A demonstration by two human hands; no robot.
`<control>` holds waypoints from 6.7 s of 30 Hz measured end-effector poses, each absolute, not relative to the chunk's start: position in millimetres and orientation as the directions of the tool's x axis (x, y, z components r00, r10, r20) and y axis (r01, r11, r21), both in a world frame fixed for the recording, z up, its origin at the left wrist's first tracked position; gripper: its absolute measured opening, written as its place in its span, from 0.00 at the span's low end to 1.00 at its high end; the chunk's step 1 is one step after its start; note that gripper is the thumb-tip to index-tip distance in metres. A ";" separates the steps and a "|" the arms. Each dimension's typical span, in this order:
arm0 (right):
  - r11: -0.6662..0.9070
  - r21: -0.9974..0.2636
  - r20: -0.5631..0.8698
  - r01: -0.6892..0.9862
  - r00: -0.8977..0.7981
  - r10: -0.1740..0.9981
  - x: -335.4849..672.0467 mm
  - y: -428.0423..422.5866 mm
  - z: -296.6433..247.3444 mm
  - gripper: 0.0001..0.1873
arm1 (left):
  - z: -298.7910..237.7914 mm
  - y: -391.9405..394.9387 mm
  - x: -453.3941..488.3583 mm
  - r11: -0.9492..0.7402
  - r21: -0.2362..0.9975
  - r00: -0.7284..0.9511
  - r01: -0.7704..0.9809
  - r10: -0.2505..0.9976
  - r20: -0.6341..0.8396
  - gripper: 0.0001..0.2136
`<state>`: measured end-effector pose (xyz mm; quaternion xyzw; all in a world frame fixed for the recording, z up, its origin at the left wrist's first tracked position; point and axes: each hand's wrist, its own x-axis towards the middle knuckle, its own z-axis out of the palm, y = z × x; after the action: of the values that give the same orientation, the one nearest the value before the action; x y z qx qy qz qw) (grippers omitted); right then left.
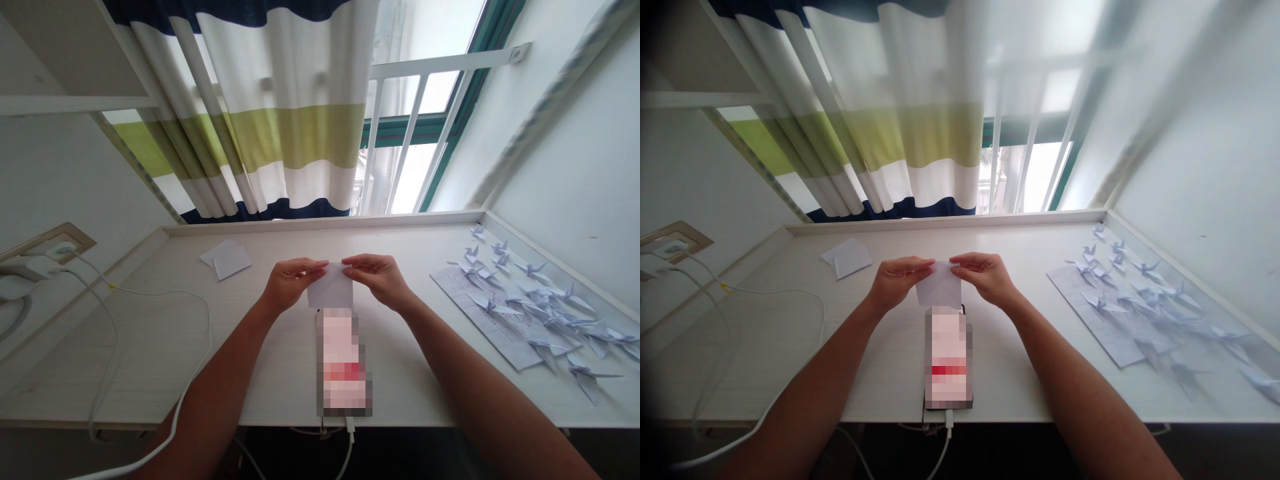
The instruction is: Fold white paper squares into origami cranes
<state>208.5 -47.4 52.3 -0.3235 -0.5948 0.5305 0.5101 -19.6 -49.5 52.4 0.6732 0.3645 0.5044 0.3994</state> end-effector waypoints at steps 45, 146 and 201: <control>0.353 -0.921 0.313 0.163 -0.231 0.921 211.3 -39.2 43.6 0.16 | 45.6 -42.9 -21.2 -0.443 0.797 0.205 0.409 0.896 0.393 0.12; 0.462 -0.844 0.338 0.273 -0.398 0.853 218.6 -47.6 62.5 0.14 | 39.5 -50.3 -9.3 -0.480 0.764 0.320 0.431 0.873 0.368 0.13; 0.428 -0.863 0.307 0.268 -0.394 0.866 212.1 -47.1 54.9 0.14 | 35.8 -49.4 -1.1 -0.626 0.602 0.416 0.496 0.780 0.468 0.11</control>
<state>212.1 -47.1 54.9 -0.3806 -0.7454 0.3758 0.3979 -1.1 -49.4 35.8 0.8198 0.3890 0.3752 0.1893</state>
